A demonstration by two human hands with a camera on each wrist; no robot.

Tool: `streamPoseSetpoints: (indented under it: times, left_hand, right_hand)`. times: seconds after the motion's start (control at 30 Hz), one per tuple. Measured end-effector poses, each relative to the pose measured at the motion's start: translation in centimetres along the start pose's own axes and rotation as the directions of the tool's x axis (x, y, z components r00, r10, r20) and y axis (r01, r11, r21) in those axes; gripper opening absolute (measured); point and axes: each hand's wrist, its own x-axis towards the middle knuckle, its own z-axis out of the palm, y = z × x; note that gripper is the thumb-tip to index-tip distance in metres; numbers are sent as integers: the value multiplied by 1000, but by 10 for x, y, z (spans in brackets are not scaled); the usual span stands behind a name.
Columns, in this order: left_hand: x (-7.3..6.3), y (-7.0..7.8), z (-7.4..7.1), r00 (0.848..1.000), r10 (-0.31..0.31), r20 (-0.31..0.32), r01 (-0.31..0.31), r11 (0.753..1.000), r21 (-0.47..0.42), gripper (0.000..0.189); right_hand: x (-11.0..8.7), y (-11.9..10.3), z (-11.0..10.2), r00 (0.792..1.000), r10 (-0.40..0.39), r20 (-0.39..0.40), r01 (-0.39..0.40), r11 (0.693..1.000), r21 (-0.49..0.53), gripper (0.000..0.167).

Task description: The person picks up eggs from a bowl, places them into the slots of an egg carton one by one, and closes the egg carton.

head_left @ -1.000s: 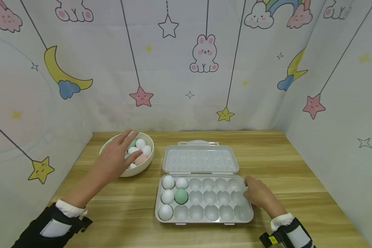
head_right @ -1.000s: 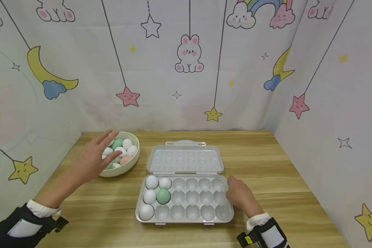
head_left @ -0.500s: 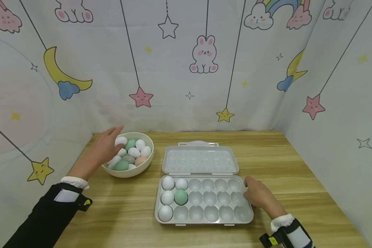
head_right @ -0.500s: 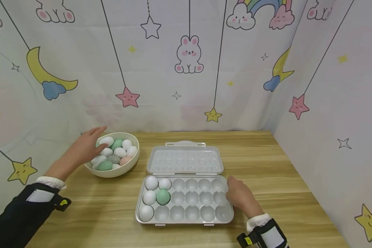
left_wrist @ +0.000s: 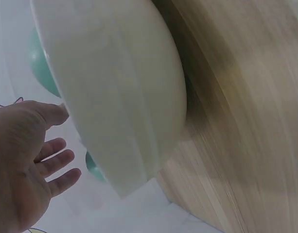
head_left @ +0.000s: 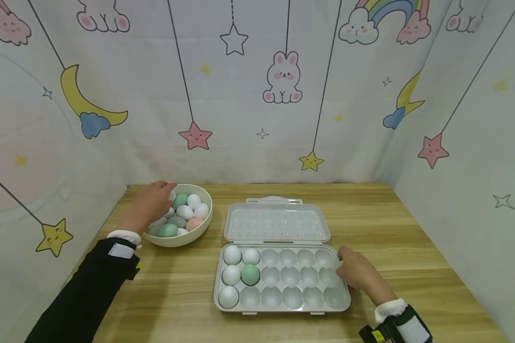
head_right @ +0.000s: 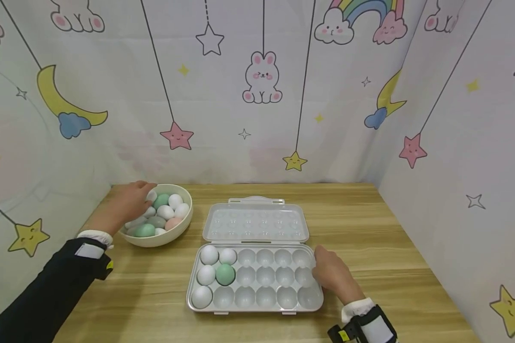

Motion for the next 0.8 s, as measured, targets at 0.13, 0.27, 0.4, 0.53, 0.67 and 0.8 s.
streamPoseSetpoints:
  times: [0.13, 0.27, 0.4, 0.53, 0.67, 0.8]
  left_hand:
    - [7, -1, 8, 1000, 5, 4, -5, 999, 44, 49]
    - [12, -2, 16, 999, -10, 40, 7, 997, 83, 43]
    - [15, -1, 20, 1000, -6, 31, 3, 996, 89, 40]
    - [17, 3, 19, 999, 18, -26, -16, 995, 102, 29]
    - [17, 6, 19, 997, 36, -63, -25, 986, 163, 19]
    - [18, 6, 23, 993, 43, -108, -22, 982, 187, 15]
  right_hand:
    - [0, 1, 0, 1000, 0, 3, 0, 1000, 3, 20]
    - [0, 1, 1, 1000, 1, 4, -1, 1000, 6, 19]
    - [0, 2, 1, 1000, 4, 0, -4, 1000, 6, 19]
    - [0, 3, 0, 1000, 8, -1, -8, 1000, 8, 19]
    - [1, 3, 0, 1000, 6, -6, -6, 1000, 17, 20]
    - [1, 3, 1, 1000, 3, -14, -3, 1000, 15, 21]
